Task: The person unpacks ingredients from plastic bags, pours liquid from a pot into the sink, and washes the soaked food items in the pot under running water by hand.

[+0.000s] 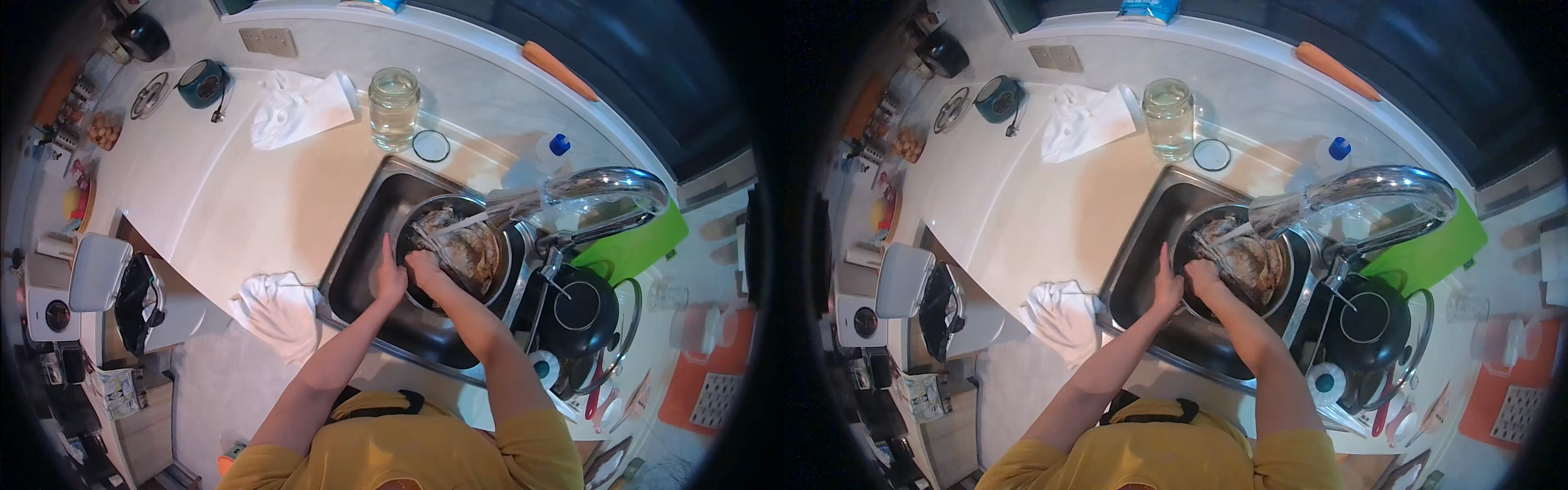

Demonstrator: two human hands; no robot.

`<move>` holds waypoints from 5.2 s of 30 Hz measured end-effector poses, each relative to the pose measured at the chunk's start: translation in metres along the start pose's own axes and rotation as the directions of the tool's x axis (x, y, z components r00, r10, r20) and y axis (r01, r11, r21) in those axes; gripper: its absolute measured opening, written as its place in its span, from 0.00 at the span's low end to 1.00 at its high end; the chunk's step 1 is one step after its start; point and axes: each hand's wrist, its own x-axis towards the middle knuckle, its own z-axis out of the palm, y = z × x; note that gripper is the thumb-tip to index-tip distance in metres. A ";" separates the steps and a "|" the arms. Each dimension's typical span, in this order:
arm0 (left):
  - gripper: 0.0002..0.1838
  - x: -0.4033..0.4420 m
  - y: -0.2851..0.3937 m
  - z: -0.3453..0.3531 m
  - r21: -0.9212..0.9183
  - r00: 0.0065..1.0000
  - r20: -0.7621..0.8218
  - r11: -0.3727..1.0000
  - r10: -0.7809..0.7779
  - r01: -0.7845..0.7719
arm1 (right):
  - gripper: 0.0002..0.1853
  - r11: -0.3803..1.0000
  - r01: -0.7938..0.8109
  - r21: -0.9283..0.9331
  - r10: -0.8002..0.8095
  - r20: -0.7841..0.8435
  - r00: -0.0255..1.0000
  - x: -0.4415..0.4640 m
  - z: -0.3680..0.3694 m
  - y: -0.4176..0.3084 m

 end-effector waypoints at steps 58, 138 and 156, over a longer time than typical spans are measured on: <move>0.28 0.026 0.003 0.059 0.824 0.803 0.559 0.248 -0.209 -0.510 | 0.17 -0.119 0.186 0.975 0.628 -0.071 0.775 -0.106 -0.004 0.089; 0.10 0.044 0.026 -0.002 0.549 0.588 0.781 0.217 0.210 -0.807 | 0.27 0.354 0.150 0.923 0.736 -0.374 0.564 -0.122 -0.002 0.074; 0.19 0.048 0.017 0.032 0.667 0.703 0.703 0.242 0.108 -0.704 | 0.27 0.694 0.269 0.668 0.389 -0.662 0.640 -0.123 0.012 0.067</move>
